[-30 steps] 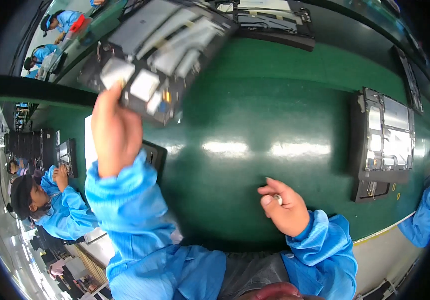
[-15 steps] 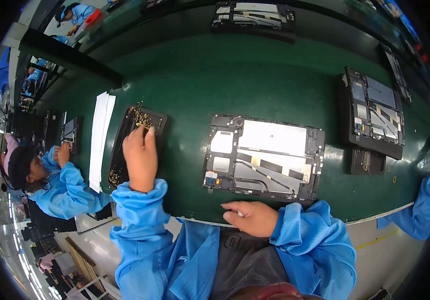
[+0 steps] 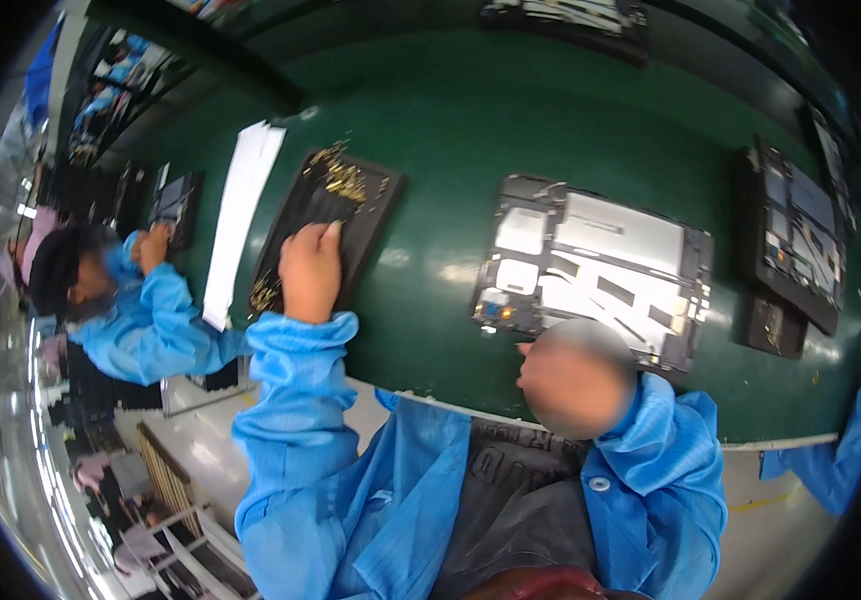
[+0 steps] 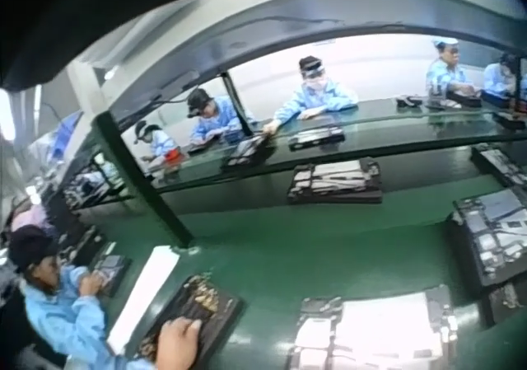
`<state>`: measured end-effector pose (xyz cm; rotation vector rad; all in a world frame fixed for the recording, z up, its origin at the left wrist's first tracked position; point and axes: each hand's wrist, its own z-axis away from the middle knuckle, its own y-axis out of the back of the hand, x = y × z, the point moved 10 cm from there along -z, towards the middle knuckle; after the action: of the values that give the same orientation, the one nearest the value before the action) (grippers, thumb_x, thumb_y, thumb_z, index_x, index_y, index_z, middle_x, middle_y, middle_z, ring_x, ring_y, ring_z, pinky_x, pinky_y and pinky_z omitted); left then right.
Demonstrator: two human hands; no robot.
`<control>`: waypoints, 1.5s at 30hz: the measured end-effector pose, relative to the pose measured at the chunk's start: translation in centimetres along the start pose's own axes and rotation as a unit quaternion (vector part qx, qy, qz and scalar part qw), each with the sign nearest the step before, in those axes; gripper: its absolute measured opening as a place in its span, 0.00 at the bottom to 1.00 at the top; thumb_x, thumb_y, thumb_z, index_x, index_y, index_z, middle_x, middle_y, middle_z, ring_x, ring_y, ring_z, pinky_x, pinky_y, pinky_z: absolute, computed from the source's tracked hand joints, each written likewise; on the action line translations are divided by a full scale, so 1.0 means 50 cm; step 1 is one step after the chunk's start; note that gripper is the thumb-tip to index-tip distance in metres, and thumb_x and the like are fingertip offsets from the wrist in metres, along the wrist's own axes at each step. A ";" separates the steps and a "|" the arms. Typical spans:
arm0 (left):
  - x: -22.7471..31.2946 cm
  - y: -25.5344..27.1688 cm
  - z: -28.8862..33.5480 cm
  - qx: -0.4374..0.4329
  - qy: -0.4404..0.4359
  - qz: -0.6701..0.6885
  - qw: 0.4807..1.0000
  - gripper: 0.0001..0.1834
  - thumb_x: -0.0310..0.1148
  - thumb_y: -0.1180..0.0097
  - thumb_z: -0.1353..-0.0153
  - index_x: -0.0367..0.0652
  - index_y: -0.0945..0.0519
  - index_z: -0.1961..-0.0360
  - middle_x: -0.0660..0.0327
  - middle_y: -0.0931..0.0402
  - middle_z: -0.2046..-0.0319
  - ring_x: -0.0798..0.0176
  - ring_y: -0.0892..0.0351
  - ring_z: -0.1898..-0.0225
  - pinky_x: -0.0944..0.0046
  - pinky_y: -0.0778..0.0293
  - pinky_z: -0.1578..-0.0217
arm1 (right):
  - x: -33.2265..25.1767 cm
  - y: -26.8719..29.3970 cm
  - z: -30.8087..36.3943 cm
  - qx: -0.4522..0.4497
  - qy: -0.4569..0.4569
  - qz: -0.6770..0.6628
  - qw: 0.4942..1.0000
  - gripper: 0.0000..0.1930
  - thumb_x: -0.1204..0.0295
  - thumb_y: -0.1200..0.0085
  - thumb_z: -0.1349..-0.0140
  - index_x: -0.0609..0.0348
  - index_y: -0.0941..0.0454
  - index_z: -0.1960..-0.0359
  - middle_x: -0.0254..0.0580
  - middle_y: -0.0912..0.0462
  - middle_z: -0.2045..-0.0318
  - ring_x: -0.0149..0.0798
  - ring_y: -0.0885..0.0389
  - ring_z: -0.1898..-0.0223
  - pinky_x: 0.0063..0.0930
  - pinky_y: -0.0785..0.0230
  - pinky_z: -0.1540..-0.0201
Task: The person assembles internal components into a tablet chassis, attaching a ribbon cable and a battery using a glue applicator and tweezers.
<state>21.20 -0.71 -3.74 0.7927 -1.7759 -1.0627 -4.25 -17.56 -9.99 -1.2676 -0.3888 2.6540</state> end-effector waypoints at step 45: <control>0.456 -0.042 0.254 -0.111 -0.391 0.170 0.898 0.11 0.24 0.44 0.62 0.41 0.26 0.72 0.62 0.29 0.73 0.57 0.30 0.69 0.62 0.34 0.67 | -0.016 0.122 0.079 0.250 0.077 -0.257 0.930 0.20 0.68 0.53 0.47 0.67 0.36 0.55 0.42 0.26 0.68 0.26 0.32 0.76 0.15 0.39 0.78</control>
<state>0.69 -16.63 -0.24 -0.1433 -2.2702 -1.4144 -7.11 -24.21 -8.90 -1.0215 -0.0037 2.0157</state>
